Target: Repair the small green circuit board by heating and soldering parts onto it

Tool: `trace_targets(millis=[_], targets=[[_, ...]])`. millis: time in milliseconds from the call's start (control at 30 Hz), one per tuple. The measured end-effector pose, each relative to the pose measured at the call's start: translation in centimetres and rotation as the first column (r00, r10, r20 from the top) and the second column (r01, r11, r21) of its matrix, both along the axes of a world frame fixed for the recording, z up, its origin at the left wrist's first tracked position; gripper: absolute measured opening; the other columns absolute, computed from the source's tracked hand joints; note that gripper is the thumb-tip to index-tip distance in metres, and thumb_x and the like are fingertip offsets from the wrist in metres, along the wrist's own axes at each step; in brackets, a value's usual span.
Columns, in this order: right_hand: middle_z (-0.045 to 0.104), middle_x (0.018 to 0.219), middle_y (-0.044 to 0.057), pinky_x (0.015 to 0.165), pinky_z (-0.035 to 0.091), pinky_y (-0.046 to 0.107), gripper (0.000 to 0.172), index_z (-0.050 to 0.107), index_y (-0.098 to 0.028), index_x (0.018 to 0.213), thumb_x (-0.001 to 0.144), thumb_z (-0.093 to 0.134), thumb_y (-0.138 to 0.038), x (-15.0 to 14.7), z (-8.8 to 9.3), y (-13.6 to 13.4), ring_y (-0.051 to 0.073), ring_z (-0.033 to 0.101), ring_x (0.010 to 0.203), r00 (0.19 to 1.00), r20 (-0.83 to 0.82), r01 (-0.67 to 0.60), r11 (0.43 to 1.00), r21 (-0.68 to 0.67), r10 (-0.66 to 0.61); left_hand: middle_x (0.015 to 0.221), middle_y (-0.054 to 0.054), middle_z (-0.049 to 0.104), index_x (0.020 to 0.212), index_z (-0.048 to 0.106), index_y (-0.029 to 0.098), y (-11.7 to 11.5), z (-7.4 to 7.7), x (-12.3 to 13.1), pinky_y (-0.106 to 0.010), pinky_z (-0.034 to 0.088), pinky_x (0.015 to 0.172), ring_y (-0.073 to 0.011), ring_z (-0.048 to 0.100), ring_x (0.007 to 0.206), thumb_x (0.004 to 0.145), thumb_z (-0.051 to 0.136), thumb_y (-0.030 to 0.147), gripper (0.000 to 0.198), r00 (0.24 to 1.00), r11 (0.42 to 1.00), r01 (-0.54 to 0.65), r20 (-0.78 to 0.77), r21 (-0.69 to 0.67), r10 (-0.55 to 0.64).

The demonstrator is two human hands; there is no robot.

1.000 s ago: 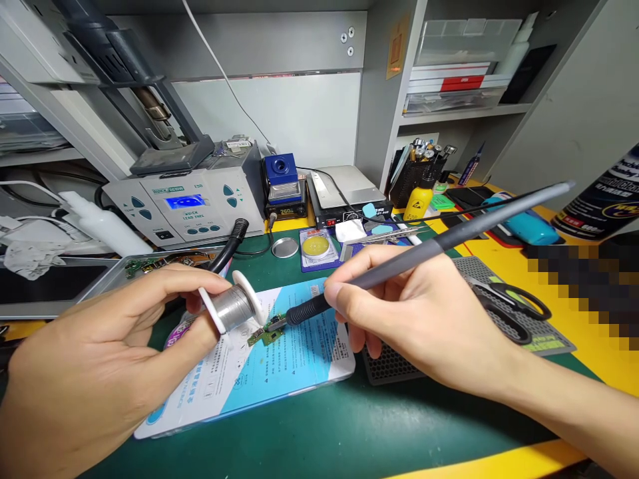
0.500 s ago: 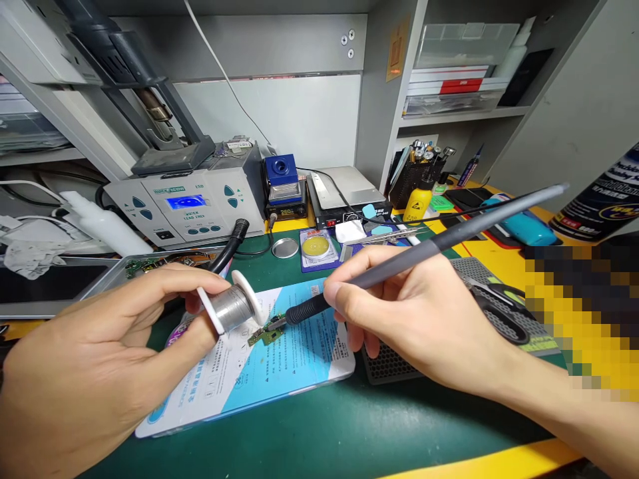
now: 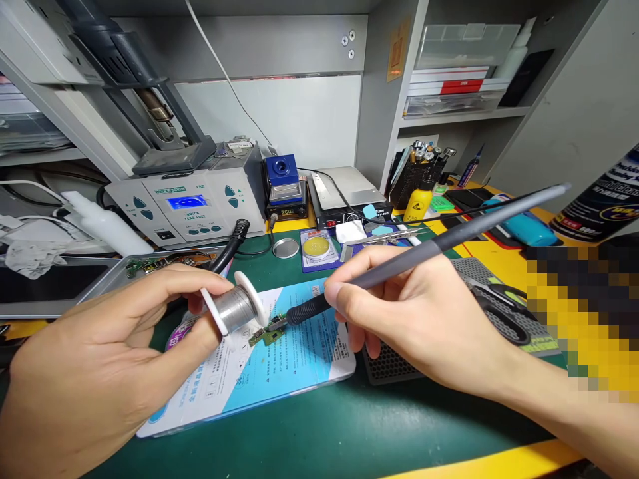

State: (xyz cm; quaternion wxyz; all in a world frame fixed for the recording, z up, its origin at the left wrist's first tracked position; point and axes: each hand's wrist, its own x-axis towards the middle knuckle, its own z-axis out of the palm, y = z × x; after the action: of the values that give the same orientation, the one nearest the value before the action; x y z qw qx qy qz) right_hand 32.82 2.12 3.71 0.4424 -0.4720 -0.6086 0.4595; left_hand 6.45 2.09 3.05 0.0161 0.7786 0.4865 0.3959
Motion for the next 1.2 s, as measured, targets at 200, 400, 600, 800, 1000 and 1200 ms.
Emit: trace_targets(millis=[200,400,600,800,1000,1200], targets=[[0.067,0.055,0.0,0.039,0.052,0.022,0.02,0.079,-0.025,0.076,0.086,0.082,-0.042,-0.06,0.06,-0.11,0.015,0.062,0.042,1.0,0.001,0.007,1.0,0.003,-0.007,0.091,0.015,0.075,0.097,0.071,0.034,-0.34,-0.06,-0.09,-0.016,0.051,0.078,-0.0066,0.065,0.072,0.088,0.063,0.018,0.02,1.0,1.0,0.011,0.005,-0.013,-0.01],[0.069,0.055,0.001,0.039,0.053,0.022,0.019,0.079,-0.026,0.076,0.087,0.082,-0.041,0.1,0.11,-0.19,0.016,0.063,0.043,1.0,-0.009,0.001,1.0,0.018,-0.001,0.085,0.016,0.073,0.094,0.07,0.035,-0.35,0.31,-0.01,-0.016,0.05,0.07,-0.0059,0.063,0.066,0.088,0.063,0.018,0.019,1.0,1.0,0.013,0.021,-0.02,-0.013],[0.068,0.055,0.0,0.039,0.053,0.022,0.017,0.079,-0.025,0.077,0.087,0.081,-0.039,0.13,0.17,0.01,0.016,0.063,0.043,1.0,-0.008,-0.006,1.0,0.017,0.006,0.084,0.014,0.075,0.093,0.072,0.034,-0.14,0.09,0.21,-0.019,0.053,0.069,-0.0078,0.064,0.063,0.087,0.063,0.02,0.017,1.0,1.0,0.005,0.01,-0.013,-0.004],[0.068,0.056,0.0,0.041,0.052,0.021,0.019,0.079,-0.023,0.076,0.089,0.081,-0.038,-0.01,0.39,-0.23,0.015,0.063,0.044,1.0,-0.001,-0.013,1.0,0.001,0.013,0.082,0.012,0.076,0.091,0.072,0.033,-0.24,0.39,0.31,-0.022,0.056,0.071,-0.0102,0.067,0.064,0.086,0.063,0.02,0.017,1.0,1.0,-0.012,0.001,-0.025,0.012],[0.068,0.055,0.0,0.041,0.053,0.021,0.018,0.078,-0.023,0.076,0.089,0.081,-0.037,0.06,0.53,-0.34,0.015,0.063,0.044,1.0,0.003,-0.019,1.0,-0.002,0.019,0.08,0.013,0.075,0.092,0.072,0.034,-0.45,0.46,0.26,-0.021,0.056,0.072,-0.0096,0.066,0.062,0.086,0.062,0.02,0.018,1.0,1.0,0.002,0.008,-0.021,-0.002],[0.068,0.056,0.0,0.042,0.054,0.02,0.021,0.078,-0.022,0.078,0.09,0.08,-0.039,0.08,0.45,-0.24,0.014,0.063,0.046,1.0,-0.013,-0.02,1.0,-0.013,0.02,0.084,0.012,0.077,0.092,0.073,0.034,-0.26,0.47,0.46,-0.023,0.057,0.071,-0.0109,0.068,0.064,0.085,0.063,0.02,0.018,1.0,1.0,-0.018,-0.003,-0.014,0.018]])
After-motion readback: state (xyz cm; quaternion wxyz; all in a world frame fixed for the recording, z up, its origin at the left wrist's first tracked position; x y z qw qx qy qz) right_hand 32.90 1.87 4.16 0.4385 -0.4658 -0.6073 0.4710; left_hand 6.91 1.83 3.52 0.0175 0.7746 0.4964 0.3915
